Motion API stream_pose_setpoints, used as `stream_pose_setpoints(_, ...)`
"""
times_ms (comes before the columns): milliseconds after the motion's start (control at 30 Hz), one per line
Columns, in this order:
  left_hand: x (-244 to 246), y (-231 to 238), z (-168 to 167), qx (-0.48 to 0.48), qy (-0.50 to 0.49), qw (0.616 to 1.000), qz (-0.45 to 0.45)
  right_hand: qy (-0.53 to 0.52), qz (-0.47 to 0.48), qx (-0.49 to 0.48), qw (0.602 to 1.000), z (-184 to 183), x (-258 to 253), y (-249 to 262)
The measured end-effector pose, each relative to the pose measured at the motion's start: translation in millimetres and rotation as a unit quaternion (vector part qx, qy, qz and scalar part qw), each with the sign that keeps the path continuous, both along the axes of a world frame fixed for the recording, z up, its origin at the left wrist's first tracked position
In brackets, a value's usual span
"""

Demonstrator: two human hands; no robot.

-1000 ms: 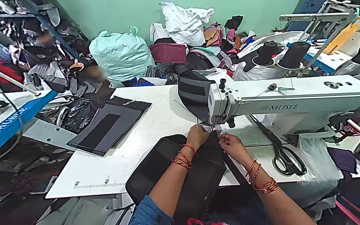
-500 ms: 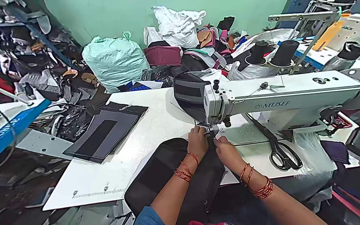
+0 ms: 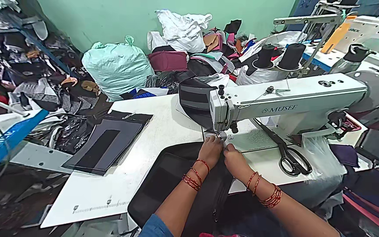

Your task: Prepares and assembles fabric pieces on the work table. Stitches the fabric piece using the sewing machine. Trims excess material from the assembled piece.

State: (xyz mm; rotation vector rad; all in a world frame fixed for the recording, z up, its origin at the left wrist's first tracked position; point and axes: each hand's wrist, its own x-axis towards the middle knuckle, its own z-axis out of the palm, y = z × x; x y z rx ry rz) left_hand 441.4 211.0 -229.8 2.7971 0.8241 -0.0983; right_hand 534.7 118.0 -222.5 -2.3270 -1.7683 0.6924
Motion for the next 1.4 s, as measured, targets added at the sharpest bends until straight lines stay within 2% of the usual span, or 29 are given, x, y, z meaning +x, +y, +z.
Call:
stream_pose_setpoints(233,-12,-7,12,-0.037,0.029,0.999,0.023,-0.018,0.019,-0.029,0.999,5,-2,1)
stream_pose_setpoints(367,-20,-7,-6,-0.041,-0.065,0.997,0.026,-0.013,0.011,-0.001,1.000,-1,-2,2)
stream_pose_setpoints(567,-20,-3,-17,-0.043,-0.131,0.990,0.026,-0.009,0.013,0.031,0.999,-5,1,6)
stream_pose_setpoints(733,-15,4,-22,-0.030,-0.187,0.982,0.028,0.029,0.005,-0.001,1.000,0,6,16)
stream_pose_setpoints(867,-13,11,-25,-0.013,-0.192,0.981,0.030,0.037,0.004,0.001,0.999,0,9,23)
stream_pose_setpoints(1033,-10,15,-22,-0.030,-0.171,0.984,0.038,0.032,0.000,0.000,0.999,1,10,27)
stream_pose_setpoints(1400,-11,15,-20,-0.048,-0.190,0.980,0.047,0.041,-0.002,0.008,0.999,1,10,26)
